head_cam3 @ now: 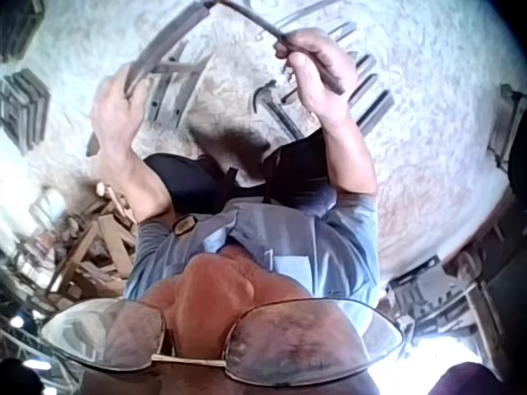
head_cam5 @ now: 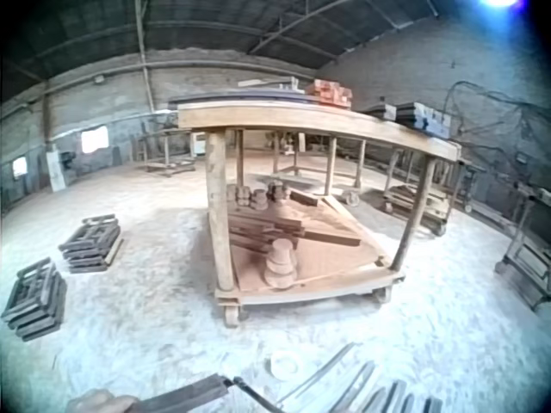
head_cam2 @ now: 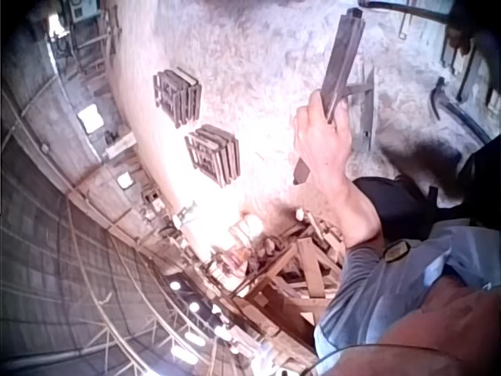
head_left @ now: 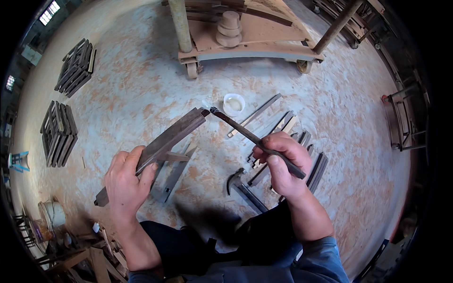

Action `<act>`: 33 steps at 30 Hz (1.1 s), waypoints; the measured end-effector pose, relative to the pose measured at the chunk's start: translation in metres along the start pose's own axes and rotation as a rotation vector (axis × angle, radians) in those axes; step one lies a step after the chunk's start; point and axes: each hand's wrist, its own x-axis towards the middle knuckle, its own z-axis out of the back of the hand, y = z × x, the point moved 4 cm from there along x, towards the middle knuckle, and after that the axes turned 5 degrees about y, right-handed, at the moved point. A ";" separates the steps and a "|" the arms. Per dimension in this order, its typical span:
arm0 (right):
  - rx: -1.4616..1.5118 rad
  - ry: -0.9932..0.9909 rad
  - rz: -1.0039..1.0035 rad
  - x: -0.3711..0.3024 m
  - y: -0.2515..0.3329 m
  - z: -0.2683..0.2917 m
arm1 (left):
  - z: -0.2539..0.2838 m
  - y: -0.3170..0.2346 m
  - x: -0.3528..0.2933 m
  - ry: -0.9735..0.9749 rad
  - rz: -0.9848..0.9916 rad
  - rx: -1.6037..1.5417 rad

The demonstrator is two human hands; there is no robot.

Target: The person assembles a small wooden frame by applying glue to joints and hammering nails to secure the pieces. They measure the frame with a tape measure and then handle a small carved wooden box, applying glue to its edges.

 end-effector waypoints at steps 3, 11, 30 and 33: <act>-0.066 0.013 -0.079 0.001 -0.001 0.001 | -0.003 -0.002 0.001 -0.053 -0.029 0.039; -0.150 0.070 -0.071 0.002 0.002 0.000 | -0.007 -0.012 -0.002 -0.155 -0.050 0.095; -0.145 -0.013 -0.342 -0.006 0.001 0.012 | -0.020 -0.026 -0.005 -0.276 -0.126 0.205; -0.092 -0.094 -0.361 -0.004 0.002 0.014 | -0.022 -0.027 -0.005 -0.301 -0.134 0.214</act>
